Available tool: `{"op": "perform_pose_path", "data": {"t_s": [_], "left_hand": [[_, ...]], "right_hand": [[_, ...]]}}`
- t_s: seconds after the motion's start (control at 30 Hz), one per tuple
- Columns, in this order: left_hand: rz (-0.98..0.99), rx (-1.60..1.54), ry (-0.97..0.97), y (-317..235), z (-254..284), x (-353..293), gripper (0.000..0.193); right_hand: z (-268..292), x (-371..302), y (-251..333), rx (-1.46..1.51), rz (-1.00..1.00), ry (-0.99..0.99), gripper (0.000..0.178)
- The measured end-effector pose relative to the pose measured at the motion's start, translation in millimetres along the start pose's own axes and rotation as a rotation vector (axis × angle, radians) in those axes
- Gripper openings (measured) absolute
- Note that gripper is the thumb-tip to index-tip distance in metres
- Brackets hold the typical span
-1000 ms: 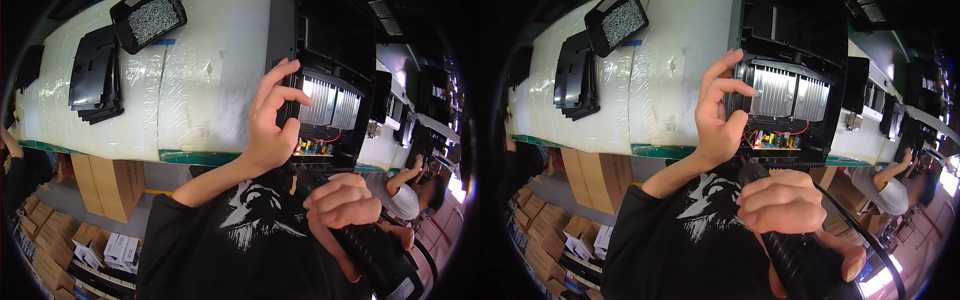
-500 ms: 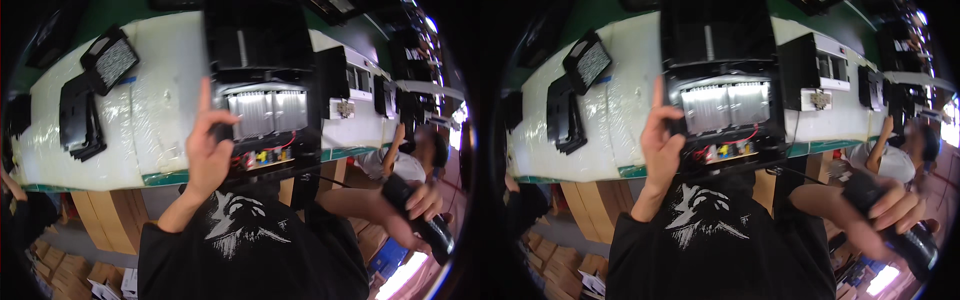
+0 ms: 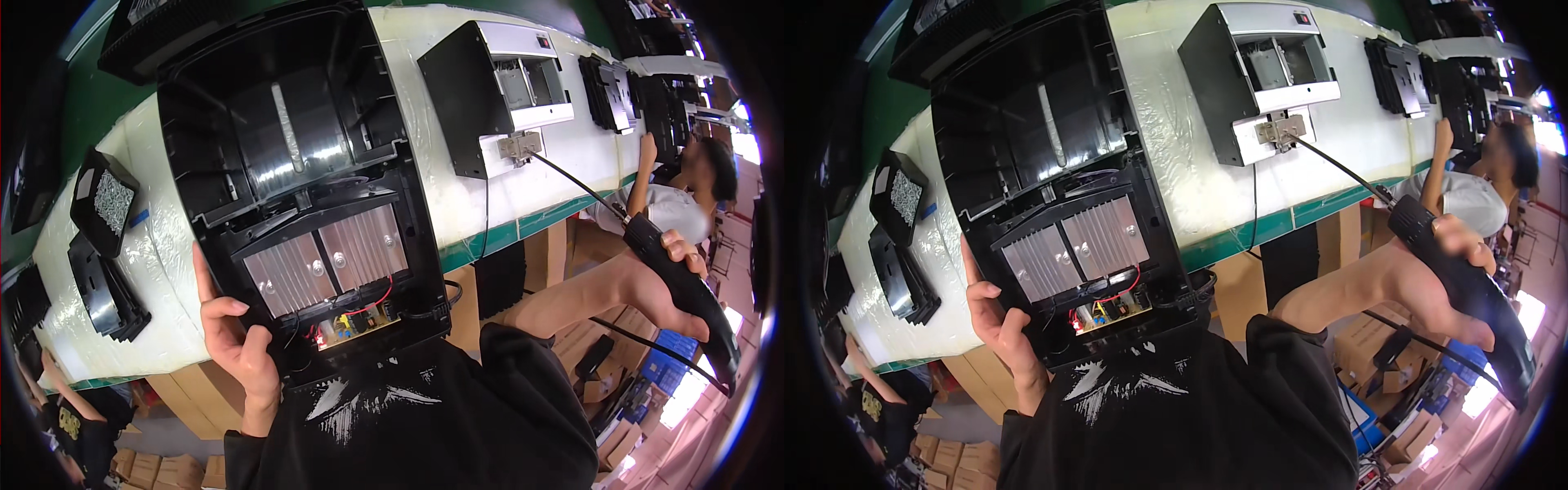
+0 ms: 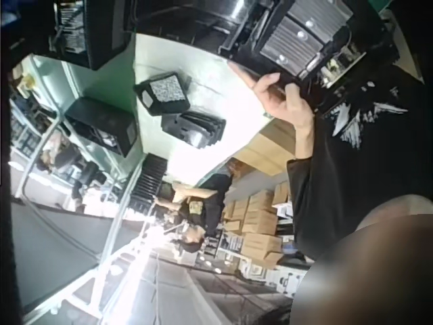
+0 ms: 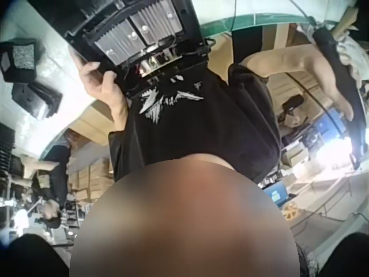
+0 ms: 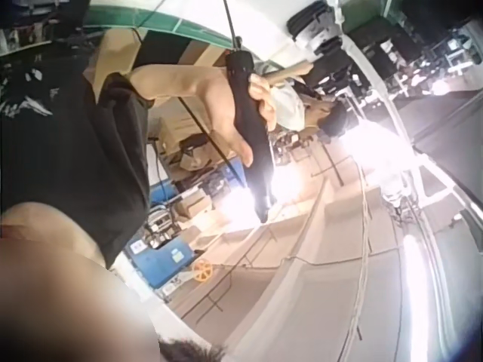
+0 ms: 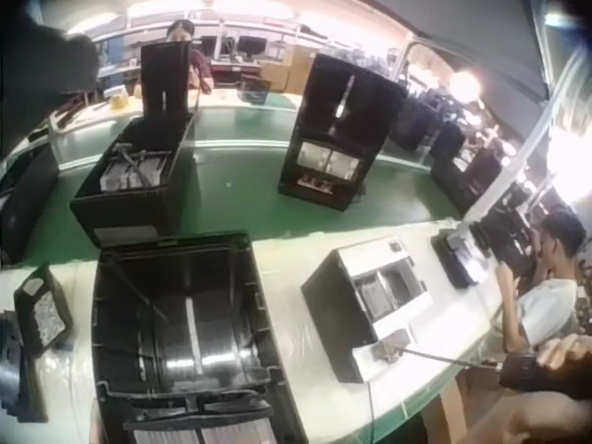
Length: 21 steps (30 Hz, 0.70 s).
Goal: The person is assembling an electronic device by connecting wires, placing internal covers, and using an electric screwdriver to secure screws.
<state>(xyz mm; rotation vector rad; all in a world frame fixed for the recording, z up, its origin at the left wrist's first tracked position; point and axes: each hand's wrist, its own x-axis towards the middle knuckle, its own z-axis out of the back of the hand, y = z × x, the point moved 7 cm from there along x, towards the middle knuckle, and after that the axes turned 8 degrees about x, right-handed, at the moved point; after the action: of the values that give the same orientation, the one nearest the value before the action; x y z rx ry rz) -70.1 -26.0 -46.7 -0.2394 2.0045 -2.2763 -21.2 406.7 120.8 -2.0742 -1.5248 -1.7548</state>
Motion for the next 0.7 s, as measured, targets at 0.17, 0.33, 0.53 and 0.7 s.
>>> {"op": "perform_pose_path", "data": {"t_s": [0.17, 0.33, 0.53, 0.7], "left_hand": [[0.017, 0.032, -0.021, 0.0, -1.3, -0.2, 0.030], [0.016, 0.033, -0.019, -0.8, -2.2, 0.6, 0.031], [0.038, 0.055, -0.033, -0.1, -0.3, 1.3, 0.031], [0.032, 0.086, -0.041, 0.6, 1.3, 1.3, 0.031]], "right_hand": [[10.6, 11.3, 1.9, 0.141, 0.006, 0.151, 0.082], [6.7, 11.3, 1.3, 0.089, -0.004, 0.101, 0.082], [3.9, 12.6, 8.4, 0.158, 0.011, 0.309, 0.083], [8.3, 16.2, 10.3, 0.126, -0.024, 0.314, 0.083]]}}
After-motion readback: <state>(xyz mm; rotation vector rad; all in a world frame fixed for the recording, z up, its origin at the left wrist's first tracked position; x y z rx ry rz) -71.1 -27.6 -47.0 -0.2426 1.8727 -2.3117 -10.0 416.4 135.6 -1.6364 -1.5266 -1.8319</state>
